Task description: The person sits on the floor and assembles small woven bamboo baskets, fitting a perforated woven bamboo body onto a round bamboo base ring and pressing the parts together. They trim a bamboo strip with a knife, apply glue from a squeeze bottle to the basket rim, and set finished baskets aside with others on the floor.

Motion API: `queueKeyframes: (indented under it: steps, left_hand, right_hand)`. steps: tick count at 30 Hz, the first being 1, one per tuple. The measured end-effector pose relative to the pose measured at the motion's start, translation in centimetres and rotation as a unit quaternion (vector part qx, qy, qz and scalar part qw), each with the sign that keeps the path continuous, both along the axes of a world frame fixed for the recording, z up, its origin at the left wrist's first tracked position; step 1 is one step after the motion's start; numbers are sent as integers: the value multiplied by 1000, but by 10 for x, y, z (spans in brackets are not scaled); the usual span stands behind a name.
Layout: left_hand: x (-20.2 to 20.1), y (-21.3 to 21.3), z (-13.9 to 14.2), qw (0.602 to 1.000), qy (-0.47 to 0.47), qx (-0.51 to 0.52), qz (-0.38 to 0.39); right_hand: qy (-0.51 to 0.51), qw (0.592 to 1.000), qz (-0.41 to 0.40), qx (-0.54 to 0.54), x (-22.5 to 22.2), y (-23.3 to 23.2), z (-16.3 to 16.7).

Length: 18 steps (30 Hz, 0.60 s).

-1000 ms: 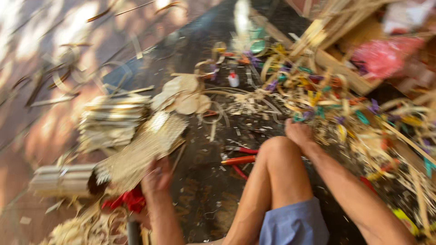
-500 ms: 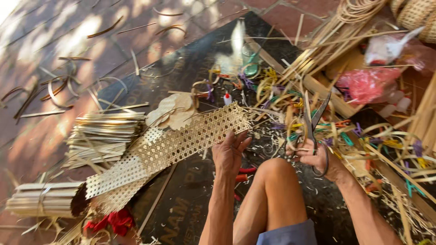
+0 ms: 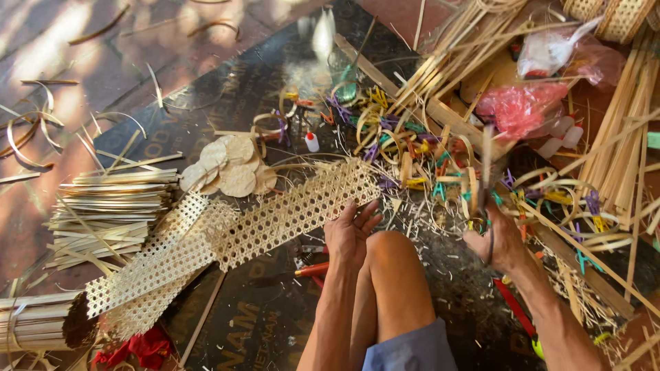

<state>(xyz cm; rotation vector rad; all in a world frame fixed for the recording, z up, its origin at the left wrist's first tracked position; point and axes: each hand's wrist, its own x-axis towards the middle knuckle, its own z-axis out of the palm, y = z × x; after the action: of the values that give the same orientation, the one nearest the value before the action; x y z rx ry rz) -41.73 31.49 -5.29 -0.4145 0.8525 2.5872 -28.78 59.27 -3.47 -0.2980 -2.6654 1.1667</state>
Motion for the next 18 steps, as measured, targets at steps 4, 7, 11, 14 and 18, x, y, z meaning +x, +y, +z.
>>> queueKeyframes:
  steps: [4,7,11,14,18]
  left_hand:
    - [14,17,17,999,-23,19,-26]
    - [36,31,40,998,-12,-19,-52]
    - [61,38,62,990,13,73,-116]
    - [66,40,60,986,30,48,-160]
    - [55,65,33,996,21,31,-85]
  right_hand:
    - [-55,982,-31,-180,11,-10,23]
    - [11,930,69,-360,28,-28,33]
    - [9,901,92,-423,47,-54,39]
    - [6,920,79,-383,53,-64,48]
    - [66,841,90,-530,60,-77,66]
